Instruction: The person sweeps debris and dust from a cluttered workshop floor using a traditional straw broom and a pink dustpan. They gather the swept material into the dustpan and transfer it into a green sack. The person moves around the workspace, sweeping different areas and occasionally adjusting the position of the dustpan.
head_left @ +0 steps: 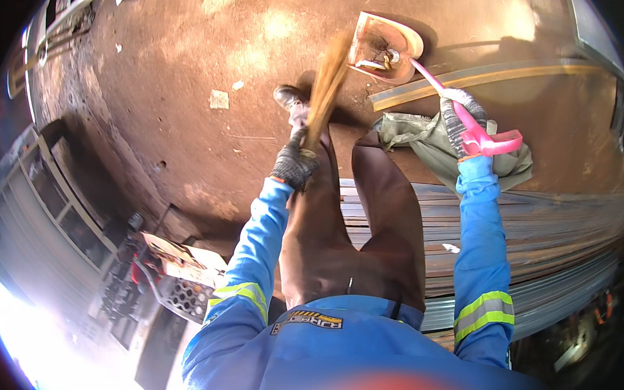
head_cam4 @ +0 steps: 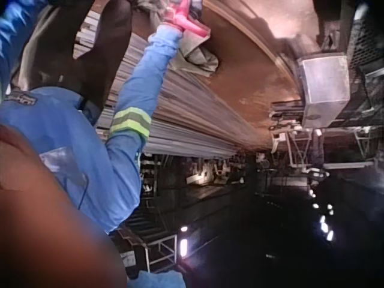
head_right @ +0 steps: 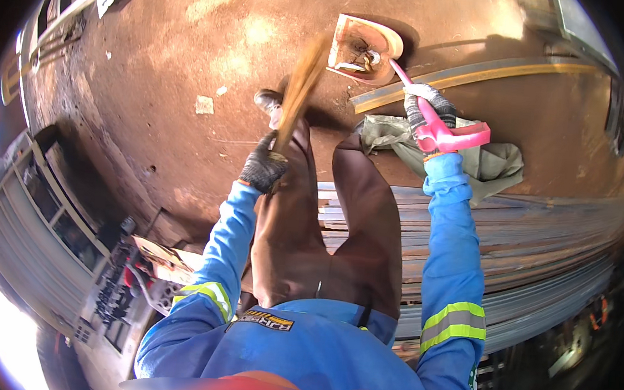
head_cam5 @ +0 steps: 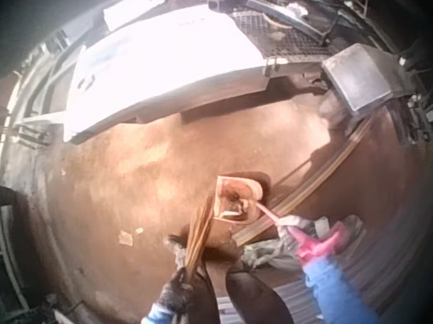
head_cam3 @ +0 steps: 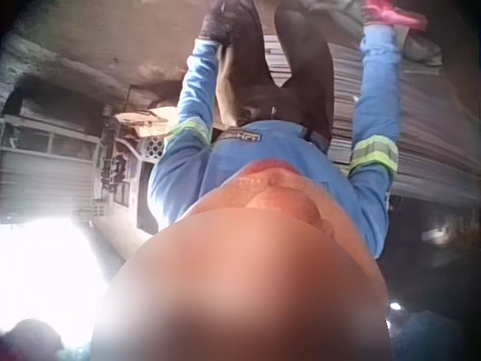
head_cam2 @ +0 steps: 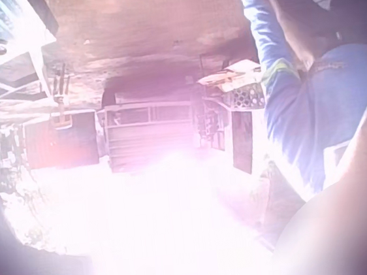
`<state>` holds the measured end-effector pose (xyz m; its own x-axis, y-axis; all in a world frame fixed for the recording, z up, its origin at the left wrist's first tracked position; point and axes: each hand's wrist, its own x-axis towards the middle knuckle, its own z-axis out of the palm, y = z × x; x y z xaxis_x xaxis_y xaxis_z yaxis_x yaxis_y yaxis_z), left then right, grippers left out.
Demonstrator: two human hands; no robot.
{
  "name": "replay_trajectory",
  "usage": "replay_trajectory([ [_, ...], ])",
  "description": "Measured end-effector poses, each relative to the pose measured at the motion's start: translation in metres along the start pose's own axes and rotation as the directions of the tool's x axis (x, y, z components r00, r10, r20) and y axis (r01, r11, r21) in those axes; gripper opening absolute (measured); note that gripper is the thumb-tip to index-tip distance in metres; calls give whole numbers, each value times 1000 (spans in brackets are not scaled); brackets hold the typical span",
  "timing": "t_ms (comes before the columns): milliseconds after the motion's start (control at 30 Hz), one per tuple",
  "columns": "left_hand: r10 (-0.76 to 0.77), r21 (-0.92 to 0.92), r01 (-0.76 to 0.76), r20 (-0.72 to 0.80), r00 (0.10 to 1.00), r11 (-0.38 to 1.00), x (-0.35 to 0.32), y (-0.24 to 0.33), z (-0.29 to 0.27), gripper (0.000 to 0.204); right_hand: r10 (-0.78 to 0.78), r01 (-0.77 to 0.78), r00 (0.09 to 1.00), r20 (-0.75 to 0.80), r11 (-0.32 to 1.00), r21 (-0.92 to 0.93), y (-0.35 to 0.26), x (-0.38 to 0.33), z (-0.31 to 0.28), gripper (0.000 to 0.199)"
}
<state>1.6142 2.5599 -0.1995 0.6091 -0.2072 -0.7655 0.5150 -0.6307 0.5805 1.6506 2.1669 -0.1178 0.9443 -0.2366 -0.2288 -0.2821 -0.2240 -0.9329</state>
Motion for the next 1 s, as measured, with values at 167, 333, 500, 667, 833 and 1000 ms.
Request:
replay_trajectory([
  [167, -166, -36, 166, -417, 894, 985, -50, -5, -59, 74, -222, 247, 969, 110, 893, -375, 15, 6, -11, 10],
  [333, -268, -54, 339, -734, 624, 939, -66, -122, -158, 55, -83, 141, 969, 233, 959, -246, -5, -5, 24, 13],
  [500, -606, -172, 634, -554, 571, 754, -48, -227, -230, 55, 126, -139, 957, 261, 990, 33, -3, -22, 85, 14],
  [667, -477, 226, 547, -300, 826, 806, -12, -214, -160, 66, -78, 264, 913, 401, 863, -430, -43, -44, 188, 15],
  [833, -286, 150, 315, -185, 940, 937, -98, -204, -91, 74, 62, 74, 953, 298, 902, -426, -46, -60, 246, 15],
  [1000, -275, -254, 217, -225, 935, 943, -214, -223, -100, 74, -145, 358, 886, 440, 818, -451, -38, -67, 252, 15],
])
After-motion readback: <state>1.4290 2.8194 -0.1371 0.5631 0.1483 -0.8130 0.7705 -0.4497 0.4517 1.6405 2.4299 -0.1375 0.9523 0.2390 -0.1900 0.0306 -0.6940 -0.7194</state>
